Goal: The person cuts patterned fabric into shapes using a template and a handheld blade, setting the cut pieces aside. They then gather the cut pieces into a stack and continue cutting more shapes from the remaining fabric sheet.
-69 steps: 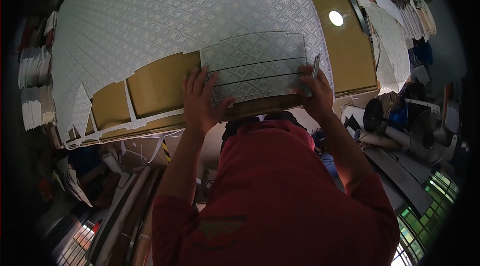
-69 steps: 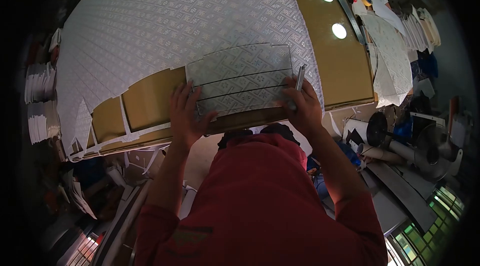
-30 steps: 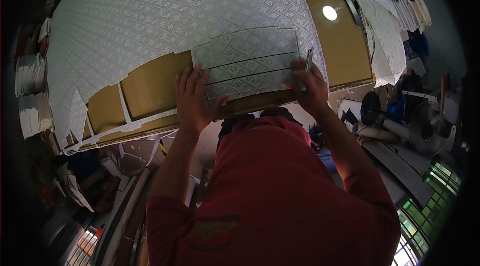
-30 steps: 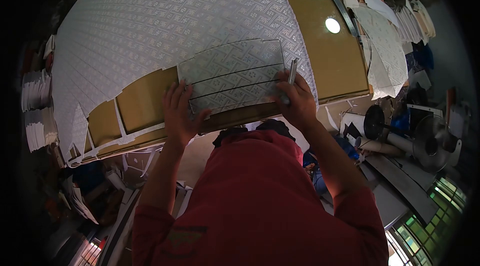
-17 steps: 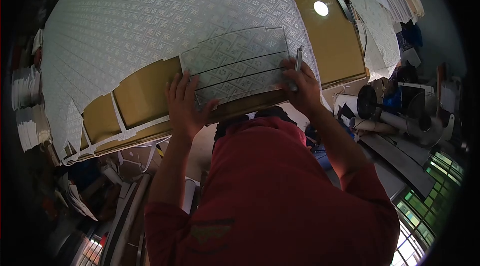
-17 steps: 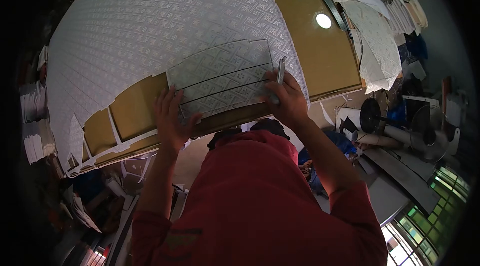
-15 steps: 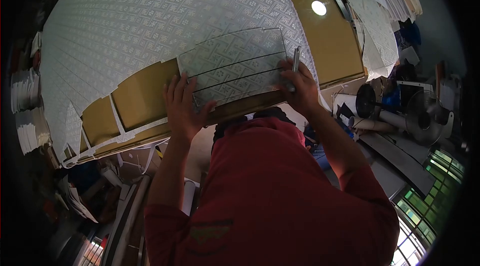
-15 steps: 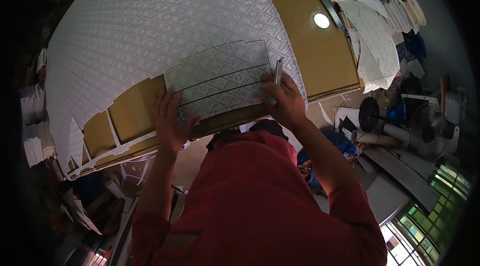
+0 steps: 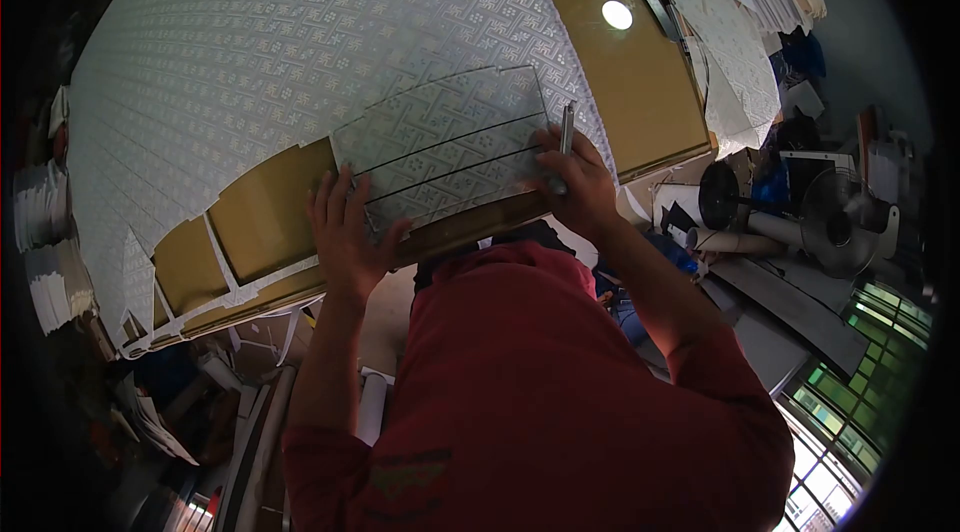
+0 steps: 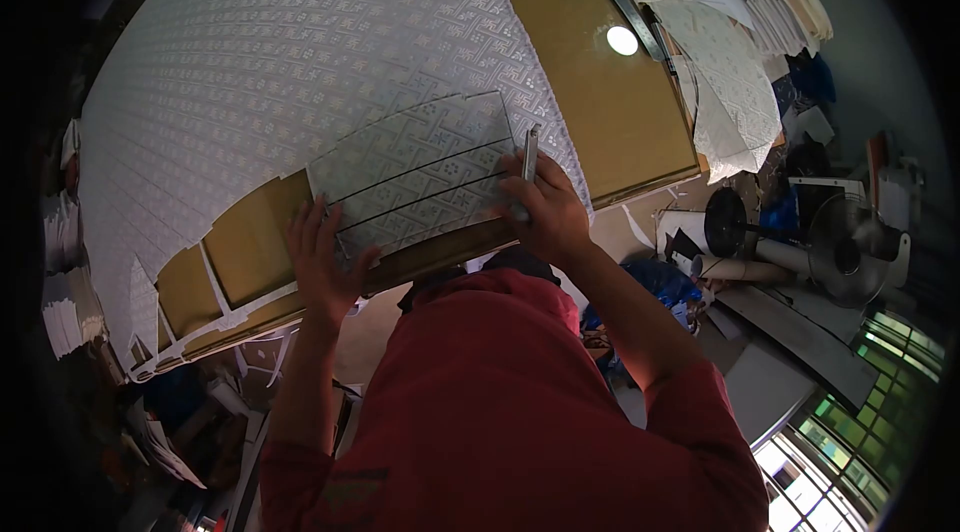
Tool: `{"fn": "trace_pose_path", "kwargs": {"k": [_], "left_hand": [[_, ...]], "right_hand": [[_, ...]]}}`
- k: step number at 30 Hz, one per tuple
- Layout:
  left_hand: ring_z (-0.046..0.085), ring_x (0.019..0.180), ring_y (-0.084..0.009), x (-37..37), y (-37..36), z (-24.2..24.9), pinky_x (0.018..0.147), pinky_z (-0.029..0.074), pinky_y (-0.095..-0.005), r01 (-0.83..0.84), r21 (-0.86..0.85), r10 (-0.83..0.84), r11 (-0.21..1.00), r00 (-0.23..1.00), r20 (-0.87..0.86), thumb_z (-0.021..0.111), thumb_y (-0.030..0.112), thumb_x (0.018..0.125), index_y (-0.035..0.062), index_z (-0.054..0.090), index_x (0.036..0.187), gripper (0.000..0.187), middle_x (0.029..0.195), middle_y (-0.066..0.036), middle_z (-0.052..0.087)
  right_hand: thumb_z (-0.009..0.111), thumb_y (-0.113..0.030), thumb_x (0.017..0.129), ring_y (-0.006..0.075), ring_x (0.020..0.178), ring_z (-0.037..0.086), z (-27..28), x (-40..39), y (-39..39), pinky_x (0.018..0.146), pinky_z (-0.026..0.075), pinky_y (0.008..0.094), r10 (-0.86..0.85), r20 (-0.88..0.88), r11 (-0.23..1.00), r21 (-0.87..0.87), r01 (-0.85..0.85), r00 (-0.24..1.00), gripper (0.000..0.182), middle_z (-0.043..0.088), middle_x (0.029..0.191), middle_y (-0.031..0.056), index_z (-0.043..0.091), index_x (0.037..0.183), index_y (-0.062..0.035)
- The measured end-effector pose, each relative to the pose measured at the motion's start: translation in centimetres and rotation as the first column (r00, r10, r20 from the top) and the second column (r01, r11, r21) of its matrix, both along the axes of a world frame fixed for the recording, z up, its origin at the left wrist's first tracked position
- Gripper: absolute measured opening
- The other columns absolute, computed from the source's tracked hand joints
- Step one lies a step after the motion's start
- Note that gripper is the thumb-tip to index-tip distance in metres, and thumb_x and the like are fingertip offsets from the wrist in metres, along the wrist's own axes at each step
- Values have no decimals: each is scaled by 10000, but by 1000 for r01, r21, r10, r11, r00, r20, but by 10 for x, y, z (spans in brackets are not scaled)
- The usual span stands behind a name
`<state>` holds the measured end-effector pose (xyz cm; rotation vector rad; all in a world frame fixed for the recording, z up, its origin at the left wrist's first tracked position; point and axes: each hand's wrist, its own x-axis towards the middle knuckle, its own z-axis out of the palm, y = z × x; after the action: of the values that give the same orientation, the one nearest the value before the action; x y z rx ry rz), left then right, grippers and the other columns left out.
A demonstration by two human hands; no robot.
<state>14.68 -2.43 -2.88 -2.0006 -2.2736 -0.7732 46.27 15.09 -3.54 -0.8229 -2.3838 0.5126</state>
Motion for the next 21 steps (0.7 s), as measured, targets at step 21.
{"fn": "trace_pose_path", "kwargs": {"k": [21], "left_hand": [[445,1409,-442,0,0,0,1168,296,-639,-9,-4,9,1000,999,37,860,480,780,85,570,1428,812,1522,-182,509]], "right_hand": [[879,-134,735,360,1325,579,3,-4,-1,1067,508,452,-13,4,1000,-9,13,1000,421,712,1304,121,634,1075,-92]]}}
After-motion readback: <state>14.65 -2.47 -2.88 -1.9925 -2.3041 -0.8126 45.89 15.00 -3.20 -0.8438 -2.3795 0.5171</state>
